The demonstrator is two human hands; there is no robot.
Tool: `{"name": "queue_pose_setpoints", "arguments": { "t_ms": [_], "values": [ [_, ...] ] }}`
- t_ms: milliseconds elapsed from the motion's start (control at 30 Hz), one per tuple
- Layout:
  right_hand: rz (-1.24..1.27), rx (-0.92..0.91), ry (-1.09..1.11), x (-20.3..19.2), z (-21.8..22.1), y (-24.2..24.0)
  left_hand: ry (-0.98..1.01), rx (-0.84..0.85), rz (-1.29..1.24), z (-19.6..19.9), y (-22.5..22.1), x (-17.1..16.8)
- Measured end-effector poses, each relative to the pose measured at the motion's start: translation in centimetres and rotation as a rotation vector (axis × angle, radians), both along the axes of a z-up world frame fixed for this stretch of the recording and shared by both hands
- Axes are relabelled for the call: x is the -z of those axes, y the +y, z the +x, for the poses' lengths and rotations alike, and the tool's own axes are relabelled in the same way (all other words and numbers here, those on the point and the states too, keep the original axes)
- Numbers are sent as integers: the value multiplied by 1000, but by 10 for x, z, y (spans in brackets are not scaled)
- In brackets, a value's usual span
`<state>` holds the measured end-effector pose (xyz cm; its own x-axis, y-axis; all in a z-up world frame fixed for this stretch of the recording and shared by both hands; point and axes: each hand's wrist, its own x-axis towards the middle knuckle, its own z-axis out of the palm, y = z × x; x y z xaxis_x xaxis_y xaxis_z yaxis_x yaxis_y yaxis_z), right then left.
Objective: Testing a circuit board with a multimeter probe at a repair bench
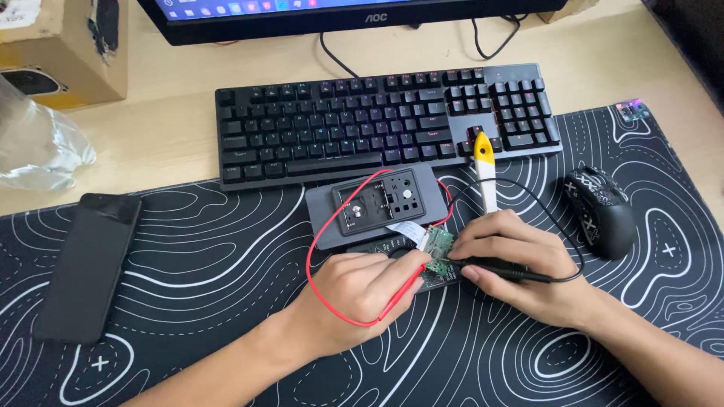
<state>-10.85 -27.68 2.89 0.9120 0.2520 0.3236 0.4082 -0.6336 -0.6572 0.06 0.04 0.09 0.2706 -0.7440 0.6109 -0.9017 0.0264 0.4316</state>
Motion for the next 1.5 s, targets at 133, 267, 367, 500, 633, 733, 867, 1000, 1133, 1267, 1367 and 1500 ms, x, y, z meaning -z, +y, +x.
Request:
{"name": "queue_pose_setpoints", "arguments": {
  "t_ms": [133,267,367,500,633,733,867,1000,1133,1267,1367,1500],
  "values": [
    [-28,-3,-13,0,1,0,0,-2,2,0,0,1],
    [8,23,9,-4,2,3,-6,-1,-6,0,0,2],
    [5,-10,-16,-3,2,3,-11,-3,-2,1,0,0],
    [-9,18,-11,-5,1,4,-1,-8,14,0,0,1],
    [-4,40,-3,-5,1,4,-6,-10,-14,-1,0,3],
    [-4,31,5,-6,1,5,11,-10,-13,0,-1,1],
    [-3,21,-2,-8,0,6,0,-18,-10,-2,-1,0],
    [-10,17,-28,-7,0,6,8,-29,16,-4,0,1],
    [-13,9,-45,-9,0,10,-22,-25,-12,-2,-1,2],
    [-30,33,-43,-7,1,10,-28,-28,-42,0,-2,4],
    [-39,44,-34,-7,-2,12,-21,-47,-45,-7,-2,6],
    [18,109,-104,-2,4,14,41,-63,-106,-4,-8,23]
  ]
}}
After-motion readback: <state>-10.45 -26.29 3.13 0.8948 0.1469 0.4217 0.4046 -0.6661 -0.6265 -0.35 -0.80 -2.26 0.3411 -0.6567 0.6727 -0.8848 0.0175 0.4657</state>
